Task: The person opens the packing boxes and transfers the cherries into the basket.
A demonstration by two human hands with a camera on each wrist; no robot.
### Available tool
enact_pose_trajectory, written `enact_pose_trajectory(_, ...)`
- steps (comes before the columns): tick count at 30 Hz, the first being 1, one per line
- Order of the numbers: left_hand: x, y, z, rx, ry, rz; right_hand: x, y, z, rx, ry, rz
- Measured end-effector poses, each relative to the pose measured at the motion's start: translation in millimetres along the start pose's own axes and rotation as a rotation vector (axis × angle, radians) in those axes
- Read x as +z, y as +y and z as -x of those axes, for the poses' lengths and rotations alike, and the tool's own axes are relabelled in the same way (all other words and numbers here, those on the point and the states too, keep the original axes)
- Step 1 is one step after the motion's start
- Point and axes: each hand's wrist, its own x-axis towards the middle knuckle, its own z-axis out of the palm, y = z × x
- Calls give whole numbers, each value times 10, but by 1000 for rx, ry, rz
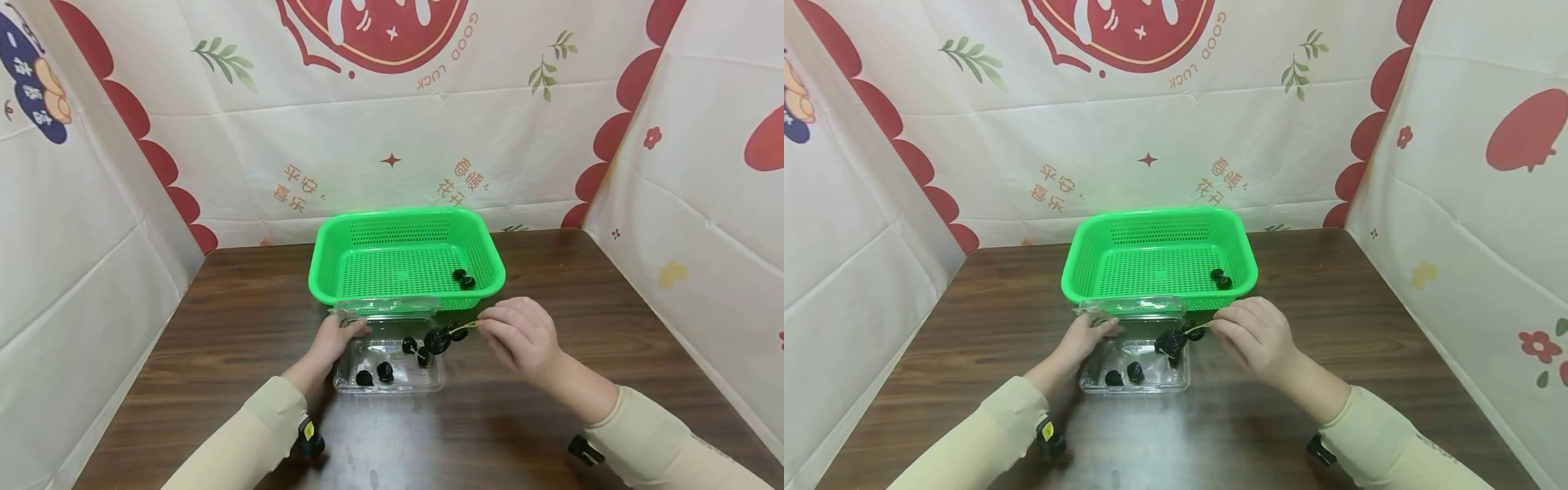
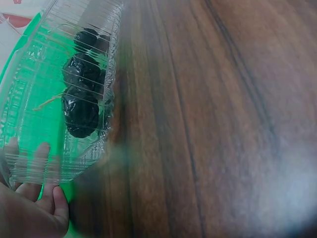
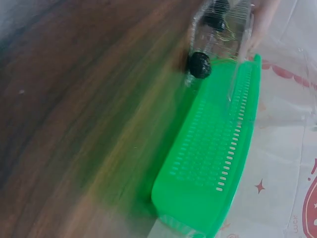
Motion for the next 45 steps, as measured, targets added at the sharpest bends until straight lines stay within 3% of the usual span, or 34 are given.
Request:
enact_pose_trajectory(3,-35,-8,5,1,-1,-22,-6,42,19,85,1,23)
enact_pose_trajectory(10,-154,-50,50,-31,-2,-16,-3,221,199,342,-81,66)
enact_pose_trajectory(17,-258,-52,96,72,-24,-24,87,394,335,466,-103,44)
enact_pose_trajectory(21,-273,-64,92,30,-7,-37,160,500,424,540,-164,37)
enact_pose_trajectory(29,-323,-103,94,-33,23,-34,315,644,615,673,-179,19)
enact_pose_trajectory(38,-442,-126,108,-36,14,-16,489,738,750,887,-257,36)
enact_pose_trajectory(45,-515,-167,107,-20,29,-54,602,801,813,1044,-348,65)
